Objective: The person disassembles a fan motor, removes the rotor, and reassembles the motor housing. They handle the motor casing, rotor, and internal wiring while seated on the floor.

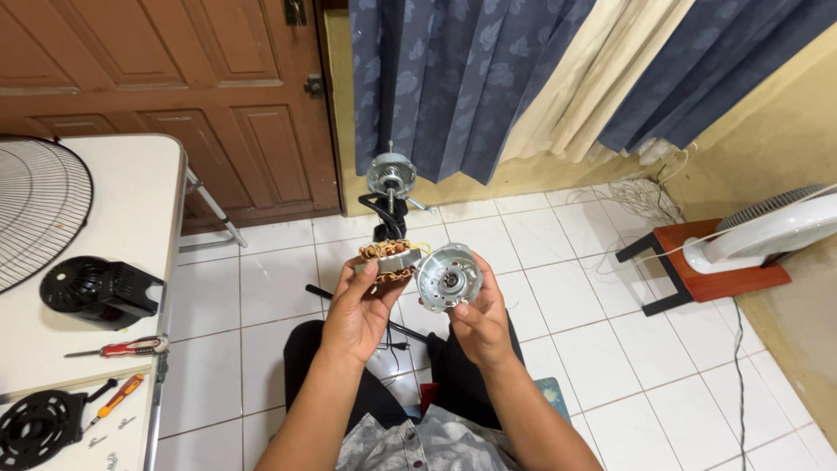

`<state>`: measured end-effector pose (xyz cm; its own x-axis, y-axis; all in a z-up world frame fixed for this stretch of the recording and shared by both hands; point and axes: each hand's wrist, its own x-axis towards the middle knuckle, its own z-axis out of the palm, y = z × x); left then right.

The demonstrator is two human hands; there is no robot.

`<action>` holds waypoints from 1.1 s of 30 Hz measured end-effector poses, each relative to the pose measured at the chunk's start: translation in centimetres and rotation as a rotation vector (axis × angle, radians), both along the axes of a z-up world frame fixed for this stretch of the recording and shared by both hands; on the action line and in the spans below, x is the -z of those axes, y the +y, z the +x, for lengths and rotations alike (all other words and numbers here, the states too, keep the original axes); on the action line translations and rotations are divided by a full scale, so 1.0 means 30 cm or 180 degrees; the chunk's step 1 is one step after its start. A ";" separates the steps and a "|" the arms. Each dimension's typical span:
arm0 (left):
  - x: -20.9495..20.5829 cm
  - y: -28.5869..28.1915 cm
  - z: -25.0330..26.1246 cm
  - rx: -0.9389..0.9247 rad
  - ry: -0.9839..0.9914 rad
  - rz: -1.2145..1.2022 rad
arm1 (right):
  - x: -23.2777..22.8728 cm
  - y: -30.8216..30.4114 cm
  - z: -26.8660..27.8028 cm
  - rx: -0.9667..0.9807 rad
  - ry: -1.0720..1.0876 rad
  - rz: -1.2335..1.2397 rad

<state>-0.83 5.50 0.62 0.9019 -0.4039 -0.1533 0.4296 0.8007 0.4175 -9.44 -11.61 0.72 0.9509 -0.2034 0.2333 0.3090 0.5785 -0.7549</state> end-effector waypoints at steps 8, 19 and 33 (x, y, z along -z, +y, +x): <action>0.074 -0.002 -0.038 -0.0008 -0.0488 -0.0308 | -0.021 -0.028 -0.014 -0.0151 -0.0020 0.0000; 0.085 0.022 -0.017 0.0305 -0.0960 -0.0161 | 0.012 -0.092 -0.034 -0.0428 0.0036 0.0107; 0.076 0.010 -0.046 0.0010 -0.1547 0.0601 | 0.005 -0.133 -0.020 0.0063 0.0562 -0.1219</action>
